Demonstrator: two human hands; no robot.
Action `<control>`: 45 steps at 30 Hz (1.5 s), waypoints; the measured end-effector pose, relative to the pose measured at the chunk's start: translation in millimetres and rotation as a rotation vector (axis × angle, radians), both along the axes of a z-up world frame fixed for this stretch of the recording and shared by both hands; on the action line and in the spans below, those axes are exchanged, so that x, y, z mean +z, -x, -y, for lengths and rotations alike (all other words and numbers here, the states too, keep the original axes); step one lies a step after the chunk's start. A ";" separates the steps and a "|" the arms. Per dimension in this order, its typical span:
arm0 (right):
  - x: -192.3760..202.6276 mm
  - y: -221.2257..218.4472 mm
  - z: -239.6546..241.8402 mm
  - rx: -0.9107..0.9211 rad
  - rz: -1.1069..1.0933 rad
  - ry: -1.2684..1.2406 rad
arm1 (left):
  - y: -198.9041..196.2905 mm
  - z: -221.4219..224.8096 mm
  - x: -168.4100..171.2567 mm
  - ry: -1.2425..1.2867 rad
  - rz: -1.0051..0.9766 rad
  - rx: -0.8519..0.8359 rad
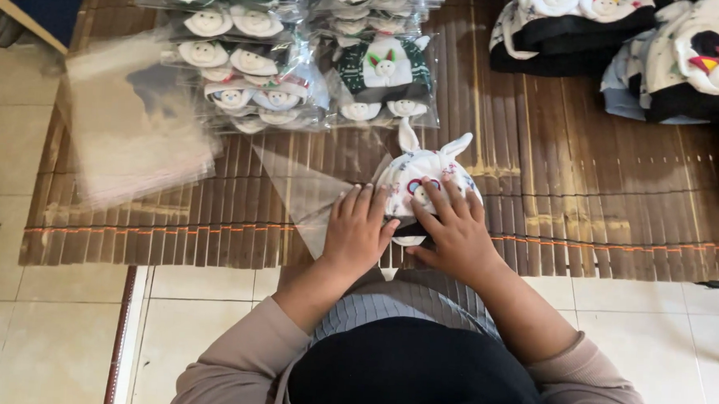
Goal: Packaging baby hats and booties into plastic bags
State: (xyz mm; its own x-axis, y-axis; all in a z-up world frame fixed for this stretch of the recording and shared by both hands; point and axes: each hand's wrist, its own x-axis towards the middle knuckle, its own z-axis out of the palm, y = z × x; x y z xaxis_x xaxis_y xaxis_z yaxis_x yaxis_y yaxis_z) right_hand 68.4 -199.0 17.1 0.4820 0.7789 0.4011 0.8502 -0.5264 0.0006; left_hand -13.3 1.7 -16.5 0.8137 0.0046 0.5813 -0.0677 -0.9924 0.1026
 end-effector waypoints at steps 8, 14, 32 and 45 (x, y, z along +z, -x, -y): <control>-8.9 -7.0 -10.5 -0.046 -0.025 0.105 | 11.5 -31.0 4.8 0.069 -0.117 -0.090; -31.6 -6.7 -19.3 -0.082 -0.015 0.131 | 22.5 -44.2 3.7 0.145 -0.174 -0.175; 18.7 -65.2 21.8 -0.051 -0.690 -0.215 | 42.0 -48.6 5.8 0.179 -0.148 -0.074; 3.4 -21.5 0.9 -0.025 -0.210 0.059 | 10.8 -9.6 -19.9 -0.052 -0.007 -0.110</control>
State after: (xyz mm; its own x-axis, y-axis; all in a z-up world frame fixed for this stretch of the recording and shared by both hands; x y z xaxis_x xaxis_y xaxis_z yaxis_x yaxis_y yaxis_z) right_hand 89.9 -199.9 20.6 0.5694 0.7851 0.2437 0.8218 -0.5514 -0.1439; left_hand -24.1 11.3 -36.3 0.8119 -0.1148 0.5724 -0.1760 -0.9830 0.0526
